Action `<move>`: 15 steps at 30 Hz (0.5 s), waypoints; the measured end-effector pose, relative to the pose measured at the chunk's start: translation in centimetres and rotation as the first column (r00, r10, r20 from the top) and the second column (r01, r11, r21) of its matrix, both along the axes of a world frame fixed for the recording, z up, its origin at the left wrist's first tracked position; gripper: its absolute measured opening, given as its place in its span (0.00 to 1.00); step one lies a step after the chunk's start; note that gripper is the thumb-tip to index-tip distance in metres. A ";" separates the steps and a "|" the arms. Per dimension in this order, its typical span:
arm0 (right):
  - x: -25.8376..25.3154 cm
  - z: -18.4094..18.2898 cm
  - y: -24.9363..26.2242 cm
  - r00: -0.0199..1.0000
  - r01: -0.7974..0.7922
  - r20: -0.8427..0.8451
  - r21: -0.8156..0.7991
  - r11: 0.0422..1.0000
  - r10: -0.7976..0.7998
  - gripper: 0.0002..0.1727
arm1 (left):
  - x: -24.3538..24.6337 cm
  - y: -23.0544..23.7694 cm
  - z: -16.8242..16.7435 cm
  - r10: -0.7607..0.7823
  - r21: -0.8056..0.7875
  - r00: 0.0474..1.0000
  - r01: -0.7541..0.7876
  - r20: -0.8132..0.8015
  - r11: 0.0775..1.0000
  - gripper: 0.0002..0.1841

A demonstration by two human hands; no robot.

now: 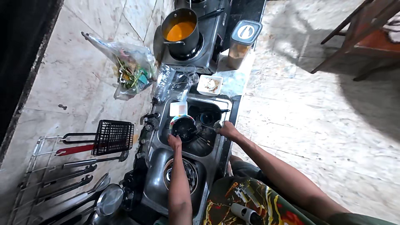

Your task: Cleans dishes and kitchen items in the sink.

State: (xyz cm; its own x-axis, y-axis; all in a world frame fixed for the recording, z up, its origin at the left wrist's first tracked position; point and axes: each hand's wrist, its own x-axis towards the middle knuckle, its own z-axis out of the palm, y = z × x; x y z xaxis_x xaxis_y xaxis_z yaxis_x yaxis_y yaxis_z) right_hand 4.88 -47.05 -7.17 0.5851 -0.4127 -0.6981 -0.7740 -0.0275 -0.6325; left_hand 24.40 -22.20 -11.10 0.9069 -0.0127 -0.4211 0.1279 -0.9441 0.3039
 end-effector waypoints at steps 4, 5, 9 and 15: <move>0.6 1.2 0.4 0.996 -0.074 -0.050 -0.080 0.994 0.070 0.18 | 0.2 -1.1 2.6 -0.008 0.025 1.000 0.009 -0.021 1.000 0.25; 0.8 1.3 0.6 0.994 -0.095 -0.058 -0.101 0.990 0.089 0.18 | 0.3 -1.4 3.3 -0.011 0.032 0.999 0.012 -0.031 0.999 0.25; 1.9 2.2 1.7 0.983 -0.182 -0.064 -0.170 0.968 0.174 0.19 | 0.7 -2.1 5.2 0.011 0.050 0.994 -0.006 -0.106 0.999 0.31; 4.2 2.3 3.9 0.970 -0.239 -0.081 -0.207 0.949 0.227 0.17 | 1.0 -1.3 4.4 0.058 -0.121 0.996 -0.065 -0.064 0.990 0.37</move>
